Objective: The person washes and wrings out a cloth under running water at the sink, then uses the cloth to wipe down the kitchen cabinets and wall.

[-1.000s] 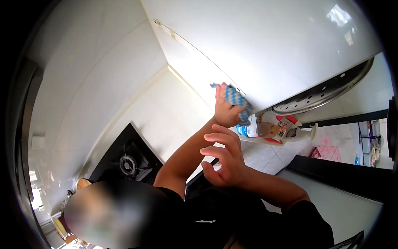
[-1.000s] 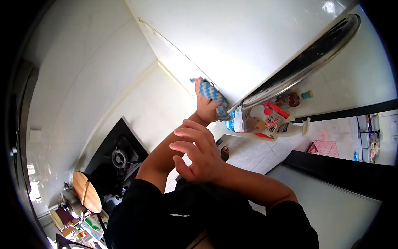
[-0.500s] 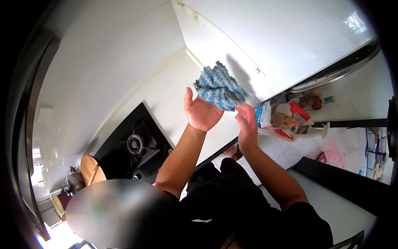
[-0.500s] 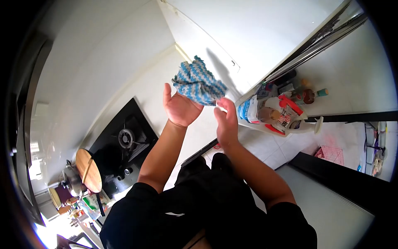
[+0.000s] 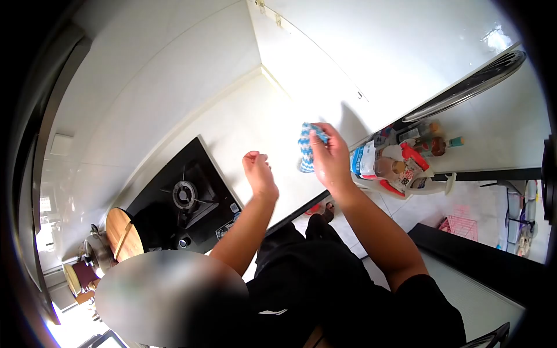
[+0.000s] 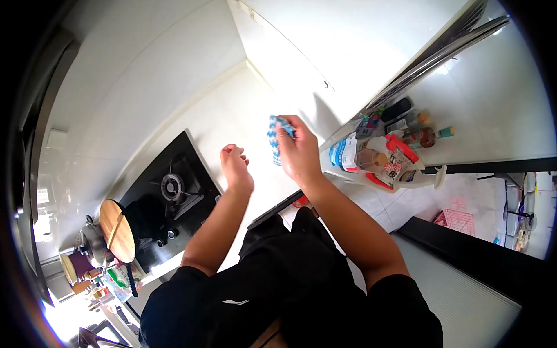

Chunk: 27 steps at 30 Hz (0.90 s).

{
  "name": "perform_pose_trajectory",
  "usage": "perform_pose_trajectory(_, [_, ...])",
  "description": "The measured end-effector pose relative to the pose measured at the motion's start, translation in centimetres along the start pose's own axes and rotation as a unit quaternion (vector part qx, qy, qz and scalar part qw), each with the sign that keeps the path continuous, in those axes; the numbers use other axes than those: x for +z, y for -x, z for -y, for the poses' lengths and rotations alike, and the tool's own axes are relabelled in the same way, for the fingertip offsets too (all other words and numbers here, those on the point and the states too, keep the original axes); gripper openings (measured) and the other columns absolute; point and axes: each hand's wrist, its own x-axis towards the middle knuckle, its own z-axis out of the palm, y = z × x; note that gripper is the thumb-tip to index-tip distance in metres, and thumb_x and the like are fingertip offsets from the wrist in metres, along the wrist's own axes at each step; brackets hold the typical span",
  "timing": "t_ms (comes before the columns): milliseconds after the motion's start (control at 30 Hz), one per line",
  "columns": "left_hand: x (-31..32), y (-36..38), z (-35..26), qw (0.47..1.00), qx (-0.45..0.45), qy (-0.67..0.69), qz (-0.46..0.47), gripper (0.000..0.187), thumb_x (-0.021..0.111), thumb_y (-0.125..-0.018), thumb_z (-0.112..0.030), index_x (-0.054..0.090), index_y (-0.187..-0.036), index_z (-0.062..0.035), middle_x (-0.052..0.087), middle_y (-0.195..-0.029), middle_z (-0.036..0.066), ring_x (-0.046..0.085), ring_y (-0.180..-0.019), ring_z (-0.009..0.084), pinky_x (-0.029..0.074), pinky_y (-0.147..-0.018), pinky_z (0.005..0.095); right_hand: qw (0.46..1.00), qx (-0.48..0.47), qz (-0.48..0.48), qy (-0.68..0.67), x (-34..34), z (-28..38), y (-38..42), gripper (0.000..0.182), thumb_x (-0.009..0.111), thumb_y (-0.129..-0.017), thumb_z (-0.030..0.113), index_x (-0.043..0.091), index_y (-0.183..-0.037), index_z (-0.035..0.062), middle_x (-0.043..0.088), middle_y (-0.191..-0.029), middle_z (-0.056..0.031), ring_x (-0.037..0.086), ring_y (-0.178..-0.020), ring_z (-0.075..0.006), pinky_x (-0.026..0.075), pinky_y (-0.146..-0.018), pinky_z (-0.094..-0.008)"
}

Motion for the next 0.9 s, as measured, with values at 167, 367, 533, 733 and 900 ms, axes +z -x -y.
perform_pose_trajectory(167, [5.4,6.3,-1.3,0.958,0.014,0.143,0.25,0.034,0.056,-0.107,-0.023,0.058,-0.137,-0.0076,0.063,-0.127,0.008,0.061,-0.113,0.0193,0.052,-0.096,0.0358,0.921,-0.177,0.031,0.346,2.1,1.9,0.4,0.024,0.071,-0.093,0.015,0.076,-0.115,0.0075,0.069,-0.099,-0.0125,0.069,-0.089,-0.0249,0.056,-0.078,-0.0345])
perform_pose_trajectory(367, [11.3,4.5,-3.2,0.856,-0.124,0.385,0.324,0.044,0.054,-0.108,-0.025,0.047,-0.148,-0.0064,0.058,-0.136,0.008,0.057,-0.122,0.0175,0.048,-0.104,0.0362,0.873,-0.249,0.007,0.418,1.6,5.5,0.3,0.034,0.07,-0.088,0.009,0.074,-0.121,0.0074,0.067,-0.106,-0.0113,0.067,-0.096,-0.0286,0.055,-0.08,-0.0369])
perform_pose_trajectory(533, [17.2,3.3,-5.0,0.839,0.248,0.249,0.417,0.058,0.05,-0.109,-0.022,0.029,-0.16,-0.0043,0.049,-0.148,0.011,0.053,-0.13,0.0215,0.042,-0.112,0.0364,0.82,-0.491,-0.072,0.286,-1.4,6.5,3.9,0.033,0.07,-0.082,0.006,0.071,-0.115,0.0033,0.065,-0.105,-0.0128,0.06,-0.093,-0.0291,0.049,-0.082,-0.0392])
perform_pose_trajectory(733, [21.1,4.9,-5.5,0.642,0.685,-0.135,0.316,0.044,0.065,-0.077,-0.029,0.067,-0.115,-0.0054,0.053,-0.108,0.02,0.045,-0.124,0.049,0.022,-0.111,0.0745,0.82,-0.498,-0.067,0.274,-4.2,5.4,4.5,0.02,0.067,-0.08,0.004,0.069,-0.1,0.0055,0.063,-0.094,-0.0098,0.057,-0.084,-0.0266,0.047,-0.076,-0.037])
perform_pose_trajectory(900, [19.9,3.6,2.3,0.596,0.727,-0.191,0.282,0.026,0.069,-0.069,-0.03,0.067,-0.085,-0.0103,0.055,-0.09,0.015,0.049,-0.102,0.0483,0.024,-0.106,0.0818,0.815,-0.495,-0.047,0.299,-5.3,4.8,4.1,0.02,0.066,-0.08,0.003,0.068,-0.1,0.0064,0.062,-0.094,-0.0082,0.056,-0.083,-0.026,0.047,-0.075,-0.0372])
